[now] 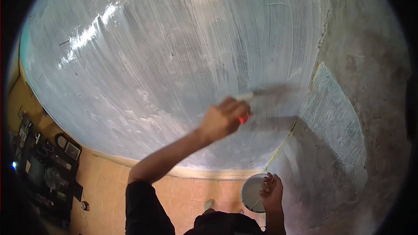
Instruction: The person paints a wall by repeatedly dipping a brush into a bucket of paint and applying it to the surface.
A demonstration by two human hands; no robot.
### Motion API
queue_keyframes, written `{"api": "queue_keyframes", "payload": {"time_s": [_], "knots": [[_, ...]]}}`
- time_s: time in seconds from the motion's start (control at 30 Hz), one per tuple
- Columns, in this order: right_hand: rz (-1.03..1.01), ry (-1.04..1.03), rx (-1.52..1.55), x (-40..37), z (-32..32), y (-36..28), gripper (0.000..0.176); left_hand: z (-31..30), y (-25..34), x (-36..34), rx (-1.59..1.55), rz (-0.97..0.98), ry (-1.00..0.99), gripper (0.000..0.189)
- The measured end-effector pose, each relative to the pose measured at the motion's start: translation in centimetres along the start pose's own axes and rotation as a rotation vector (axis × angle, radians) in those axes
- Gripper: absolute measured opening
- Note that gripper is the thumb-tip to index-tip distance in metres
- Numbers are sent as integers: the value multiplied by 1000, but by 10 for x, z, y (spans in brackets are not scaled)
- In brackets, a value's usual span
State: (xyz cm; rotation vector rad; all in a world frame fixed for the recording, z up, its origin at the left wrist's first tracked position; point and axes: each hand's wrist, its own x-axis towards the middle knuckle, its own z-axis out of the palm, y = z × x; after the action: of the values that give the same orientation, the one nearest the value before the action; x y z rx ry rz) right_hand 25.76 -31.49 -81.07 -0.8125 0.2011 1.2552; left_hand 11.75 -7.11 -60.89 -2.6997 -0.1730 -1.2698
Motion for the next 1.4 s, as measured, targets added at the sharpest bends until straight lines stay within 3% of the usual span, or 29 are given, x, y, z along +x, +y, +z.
{"api": "queue_keyframes", "payload": {"time_s": [0.2, 0.27, 0.33, 0.4, 0.5, 0.6, 0.7, 0.77, 0.8, 0.87, 1.0, 1.2, 1.3, 1.33, 1.37, 1.4], "knots": [[26, -24, 43, 2, -8, -1, 23, -108, -22, 116, 224, 133, 407, 16], [29, -35, 53, 2, -8, -1, 23, -121, -24, 135, 380, 289, 511, 18], [6, -31, 54, 2, -7, 0, 23, -113, -22, 130, 416, 287, 536, 25], [4, -34, 56, 3, -7, -1, 23, -77, -28, 98, 457, 252, 381, 28], [-3, -35, 53, 5, -10, -3, 24, -2, -24, 17, 555, 373, 134, 31], [-8, -18, 31, 4, -7, -4, 24, 54, 8, -50, 433, 395, -6, 33], [-15, -2, 0, 1, -6, -6, 25, 85, 29, -82, 269, 346, -12, 29], [-12, -6, -16, 1, -9, -8, 25, 87, 37, -85, 8, 166, -182, 18], [-10, -14, -9, 2, -12, -8, 25, 88, 33, -85, 10, 162, -181, 18], [-5, -23, -4, 5, -13, -8, 24, 75, 19, -62, -96, -31, -210, 20], [7, -16, 34, 5, -14, -7, 22, -9, -7, 29, -129, -41, 70, 23], [6, -50, 23, 4, -14, -4, 20, -118, -23, 132, 412, 247, 546, 18], [-6, -46, 9, 1, -5, -5, 21, -116, -29, 136, 501, 275, 562, 21], [-5, -21, -1, -1, -2, -4, 21, -103, -28, 123, 462, 212, 482, 24], [-3, -21, -1, 0, -5, -3, 21, -78, -41, 107, 582, 335, 474, 28], [5, -31, 2, 3, -8, -3, 21, -56, -34, 79, 662, 292, 325, 27]]}}
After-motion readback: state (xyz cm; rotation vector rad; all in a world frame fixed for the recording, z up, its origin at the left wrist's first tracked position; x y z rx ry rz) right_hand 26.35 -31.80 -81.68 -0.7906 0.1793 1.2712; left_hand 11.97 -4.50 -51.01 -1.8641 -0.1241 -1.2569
